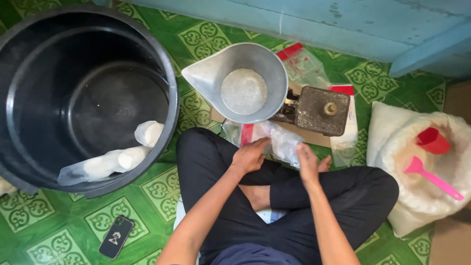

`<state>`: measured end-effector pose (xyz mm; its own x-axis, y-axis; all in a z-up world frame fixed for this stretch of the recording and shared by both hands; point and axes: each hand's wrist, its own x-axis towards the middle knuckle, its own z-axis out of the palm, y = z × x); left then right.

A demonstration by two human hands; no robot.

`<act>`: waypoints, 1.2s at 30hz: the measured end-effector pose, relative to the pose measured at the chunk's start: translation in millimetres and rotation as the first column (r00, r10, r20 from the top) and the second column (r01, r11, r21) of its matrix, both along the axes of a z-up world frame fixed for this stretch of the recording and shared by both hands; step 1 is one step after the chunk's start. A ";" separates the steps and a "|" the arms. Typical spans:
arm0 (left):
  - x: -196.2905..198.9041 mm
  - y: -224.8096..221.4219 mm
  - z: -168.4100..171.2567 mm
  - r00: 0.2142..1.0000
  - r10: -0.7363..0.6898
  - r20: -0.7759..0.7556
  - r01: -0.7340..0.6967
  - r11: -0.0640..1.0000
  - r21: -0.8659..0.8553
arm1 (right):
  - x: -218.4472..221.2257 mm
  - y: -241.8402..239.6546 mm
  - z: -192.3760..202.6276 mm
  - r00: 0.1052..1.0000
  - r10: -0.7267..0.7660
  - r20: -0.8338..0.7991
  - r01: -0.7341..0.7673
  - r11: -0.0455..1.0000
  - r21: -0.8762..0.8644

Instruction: Scooping white powder from a large sack into small plastic bags, weighing them on a scale, and organizing the filled bags in a large tub.

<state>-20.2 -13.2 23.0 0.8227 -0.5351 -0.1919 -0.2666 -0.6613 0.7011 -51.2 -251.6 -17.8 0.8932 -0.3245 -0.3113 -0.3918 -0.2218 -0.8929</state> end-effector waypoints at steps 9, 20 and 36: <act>-6.0 6.4 -5.5 0.979 0.196 -0.057 -0.202 0.894 -0.401 | 34.4 60.0 -0.8 0.944 0.179 -0.276 -0.260 0.921 -0.289; -9.0 10.2 8.1 0.938 0.346 0.003 -0.312 0.850 -0.424 | 51.5 93.9 -4.8 0.912 0.370 -0.178 -0.388 0.919 -0.078; -4.1 -10.3 -32.2 0.903 0.304 0.304 -0.242 0.944 -0.225 | 38.0 68.9 40.2 0.873 0.467 -0.141 -0.484 0.864 -0.136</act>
